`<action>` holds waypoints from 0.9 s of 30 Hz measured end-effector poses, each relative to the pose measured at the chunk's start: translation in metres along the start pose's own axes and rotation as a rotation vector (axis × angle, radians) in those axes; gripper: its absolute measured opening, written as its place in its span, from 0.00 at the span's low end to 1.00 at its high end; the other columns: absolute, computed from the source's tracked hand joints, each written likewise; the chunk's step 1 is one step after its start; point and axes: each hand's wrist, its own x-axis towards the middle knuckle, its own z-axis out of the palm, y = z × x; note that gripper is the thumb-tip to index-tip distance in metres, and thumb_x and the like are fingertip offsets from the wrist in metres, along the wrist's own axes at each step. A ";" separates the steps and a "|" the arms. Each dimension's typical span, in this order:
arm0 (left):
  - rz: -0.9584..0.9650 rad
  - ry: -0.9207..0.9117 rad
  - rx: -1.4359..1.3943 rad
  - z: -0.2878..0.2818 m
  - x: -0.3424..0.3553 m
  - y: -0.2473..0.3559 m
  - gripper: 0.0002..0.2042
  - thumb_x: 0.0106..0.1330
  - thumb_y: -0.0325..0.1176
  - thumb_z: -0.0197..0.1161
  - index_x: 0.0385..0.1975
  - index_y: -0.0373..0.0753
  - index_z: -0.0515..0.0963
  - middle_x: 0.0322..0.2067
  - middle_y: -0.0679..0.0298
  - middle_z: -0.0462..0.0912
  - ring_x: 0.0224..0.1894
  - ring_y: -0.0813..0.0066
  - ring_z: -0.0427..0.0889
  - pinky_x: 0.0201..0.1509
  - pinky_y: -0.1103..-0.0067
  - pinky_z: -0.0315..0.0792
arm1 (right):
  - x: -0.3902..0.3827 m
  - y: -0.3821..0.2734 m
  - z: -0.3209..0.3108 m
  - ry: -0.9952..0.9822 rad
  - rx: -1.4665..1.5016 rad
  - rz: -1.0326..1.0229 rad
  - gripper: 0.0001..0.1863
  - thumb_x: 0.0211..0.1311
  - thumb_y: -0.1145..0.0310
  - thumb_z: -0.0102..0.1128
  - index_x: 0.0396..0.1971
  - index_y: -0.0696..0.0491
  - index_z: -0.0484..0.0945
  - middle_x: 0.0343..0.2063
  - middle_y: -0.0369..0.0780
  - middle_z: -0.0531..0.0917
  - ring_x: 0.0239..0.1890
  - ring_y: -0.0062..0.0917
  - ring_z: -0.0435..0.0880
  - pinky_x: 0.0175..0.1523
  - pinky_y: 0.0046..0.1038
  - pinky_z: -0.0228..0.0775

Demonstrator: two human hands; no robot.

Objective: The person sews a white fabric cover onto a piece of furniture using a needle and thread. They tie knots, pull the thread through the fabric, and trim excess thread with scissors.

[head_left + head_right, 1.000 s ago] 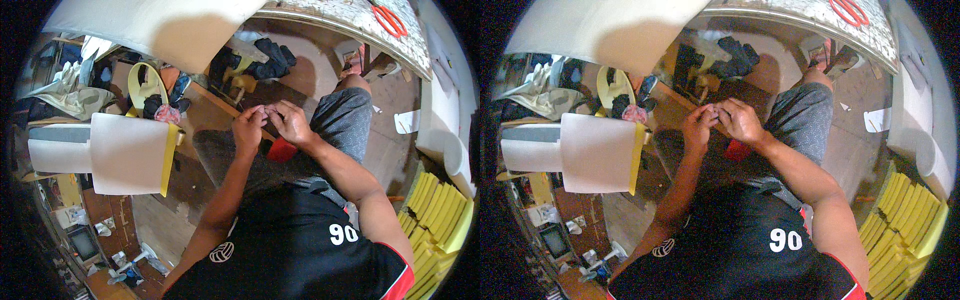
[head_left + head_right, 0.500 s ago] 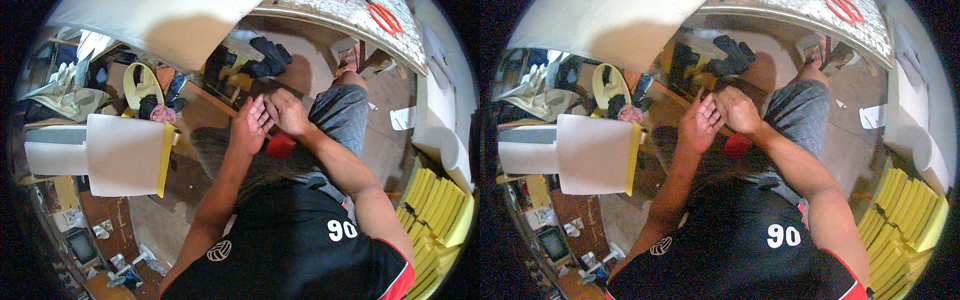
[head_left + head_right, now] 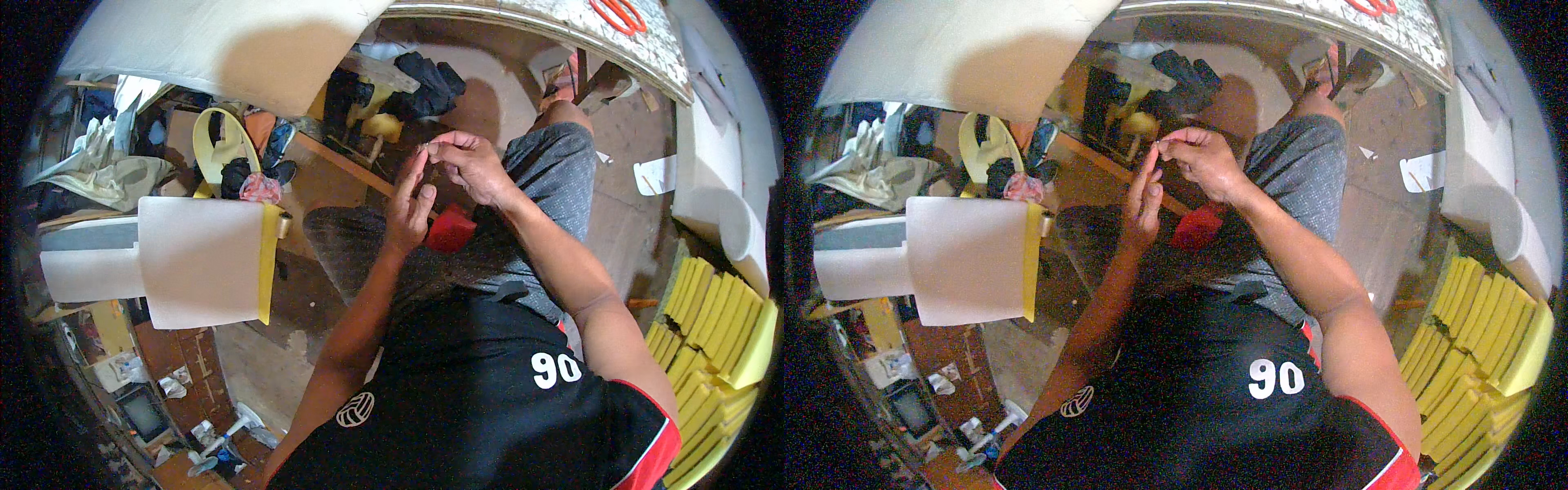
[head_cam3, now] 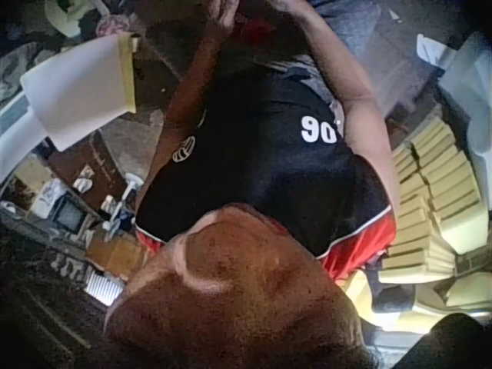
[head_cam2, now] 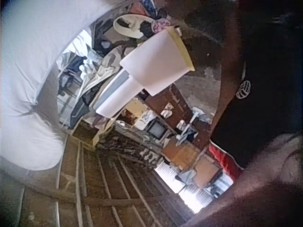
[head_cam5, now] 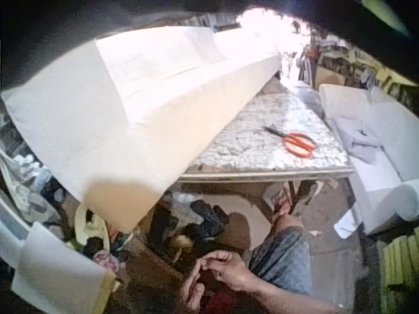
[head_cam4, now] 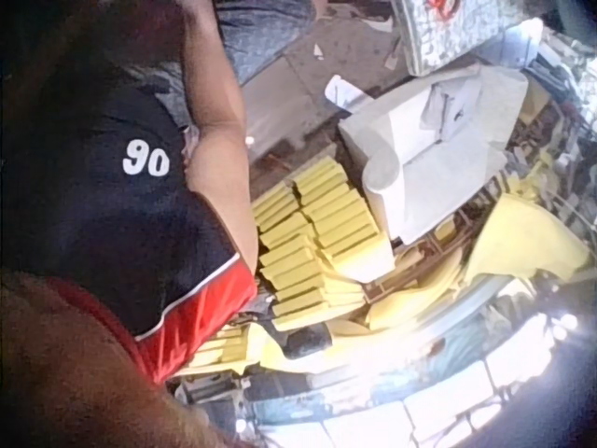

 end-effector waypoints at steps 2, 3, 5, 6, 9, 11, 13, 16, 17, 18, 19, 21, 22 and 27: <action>0.112 -0.020 0.168 -0.005 0.006 0.006 0.27 0.73 0.37 0.54 0.69 0.32 0.63 0.69 0.47 0.64 0.71 0.54 0.64 0.73 0.66 0.58 | 0.001 0.000 -0.002 0.002 -0.066 -0.007 0.05 0.66 0.70 0.64 0.38 0.55 0.83 0.27 0.29 0.82 0.21 0.10 0.72 0.23 0.17 0.60; 0.096 -0.026 0.208 -0.006 0.006 0.004 0.27 0.73 0.38 0.54 0.69 0.31 0.64 0.69 0.47 0.65 0.71 0.54 0.64 0.73 0.66 0.58 | 0.003 0.005 -0.004 0.020 -0.208 -0.157 0.06 0.66 0.71 0.64 0.38 0.56 0.83 0.27 0.30 0.83 0.23 0.13 0.74 0.26 0.19 0.64; 0.062 -0.036 0.293 -0.008 0.005 0.003 0.28 0.72 0.39 0.56 0.68 0.31 0.65 0.68 0.46 0.66 0.70 0.52 0.66 0.72 0.66 0.60 | 0.006 0.015 -0.004 0.053 -0.490 -0.456 0.07 0.66 0.71 0.63 0.38 0.58 0.84 0.29 0.34 0.84 0.28 0.19 0.80 0.32 0.23 0.72; 0.012 -0.025 0.247 -0.007 0.003 0.004 0.27 0.72 0.39 0.55 0.67 0.31 0.66 0.68 0.46 0.66 0.70 0.53 0.66 0.72 0.66 0.60 | 0.006 0.018 -0.007 0.059 -0.609 -0.547 0.07 0.66 0.71 0.63 0.38 0.59 0.84 0.30 0.36 0.85 0.31 0.22 0.82 0.36 0.25 0.73; -0.108 0.016 0.083 -0.004 0.000 0.011 0.25 0.74 0.38 0.54 0.67 0.31 0.67 0.67 0.46 0.67 0.69 0.54 0.67 0.70 0.65 0.64 | -0.006 0.007 -0.001 0.039 -0.919 -0.759 0.08 0.62 0.75 0.61 0.40 0.59 0.83 0.34 0.46 0.84 0.37 0.37 0.85 0.43 0.32 0.77; -0.139 0.046 -0.055 -0.004 -0.001 0.004 0.24 0.75 0.38 0.53 0.66 0.32 0.68 0.67 0.48 0.67 0.69 0.56 0.67 0.68 0.65 0.66 | -0.005 0.008 -0.002 0.009 -1.018 -0.912 0.09 0.62 0.75 0.61 0.41 0.59 0.82 0.34 0.47 0.84 0.37 0.40 0.84 0.43 0.34 0.77; -0.250 0.108 -0.248 -0.003 0.000 0.008 0.22 0.76 0.38 0.53 0.64 0.32 0.70 0.65 0.50 0.71 0.66 0.60 0.71 0.65 0.67 0.70 | -0.005 0.008 -0.002 -0.004 -1.106 -1.011 0.09 0.62 0.75 0.61 0.41 0.59 0.82 0.34 0.47 0.83 0.37 0.43 0.84 0.43 0.36 0.77; -0.383 0.145 -0.251 -0.005 0.011 0.023 0.19 0.75 0.37 0.56 0.60 0.32 0.74 0.57 0.54 0.78 0.58 0.66 0.78 0.59 0.72 0.75 | -0.008 0.006 0.001 0.014 -1.165 -1.001 0.08 0.62 0.75 0.60 0.40 0.59 0.80 0.34 0.47 0.83 0.37 0.45 0.83 0.43 0.39 0.77; -0.421 0.148 -0.204 -0.007 0.014 0.024 0.19 0.75 0.37 0.58 0.59 0.32 0.75 0.54 0.55 0.81 0.54 0.68 0.81 0.57 0.74 0.76 | -0.011 0.005 0.003 0.026 -1.145 -0.949 0.07 0.64 0.73 0.59 0.39 0.58 0.80 0.34 0.47 0.83 0.38 0.45 0.83 0.44 0.39 0.77; -0.408 0.146 -0.133 -0.010 0.017 0.022 0.17 0.74 0.35 0.59 0.57 0.32 0.77 0.51 0.57 0.82 0.51 0.71 0.82 0.55 0.74 0.77 | -0.012 0.005 0.005 0.039 -1.124 -0.897 0.06 0.65 0.72 0.58 0.37 0.58 0.80 0.34 0.47 0.83 0.39 0.46 0.83 0.45 0.40 0.78; -0.392 0.146 -0.060 -0.013 0.019 0.019 0.16 0.73 0.34 0.61 0.54 0.32 0.78 0.48 0.59 0.83 0.48 0.73 0.82 0.53 0.75 0.78 | -0.011 0.007 0.005 0.040 -1.072 -0.895 0.06 0.65 0.73 0.58 0.37 0.58 0.80 0.34 0.47 0.83 0.39 0.46 0.83 0.45 0.40 0.78; -0.392 0.183 -0.055 -0.013 0.022 0.016 0.13 0.71 0.31 0.63 0.51 0.32 0.79 0.44 0.62 0.85 0.43 0.75 0.83 0.50 0.76 0.79 | -0.006 0.012 0.004 0.045 -0.969 -0.889 0.06 0.65 0.73 0.57 0.37 0.58 0.80 0.34 0.47 0.83 0.38 0.45 0.83 0.45 0.39 0.77; -0.409 0.221 -0.126 -0.010 0.023 0.014 0.12 0.70 0.29 0.63 0.50 0.32 0.80 0.42 0.62 0.85 0.41 0.76 0.83 0.49 0.77 0.79 | -0.008 0.011 0.006 0.044 -0.934 -0.845 0.06 0.65 0.73 0.57 0.37 0.58 0.80 0.33 0.47 0.83 0.38 0.45 0.84 0.45 0.38 0.77; -0.482 0.284 -0.302 -0.009 0.019 0.001 0.09 0.70 0.31 0.63 0.47 0.36 0.79 0.46 0.61 0.85 0.44 0.71 0.85 0.50 0.73 0.80 | -0.012 0.008 0.011 0.018 -0.799 -0.694 0.06 0.66 0.73 0.57 0.36 0.60 0.81 0.34 0.47 0.84 0.40 0.41 0.86 0.47 0.35 0.77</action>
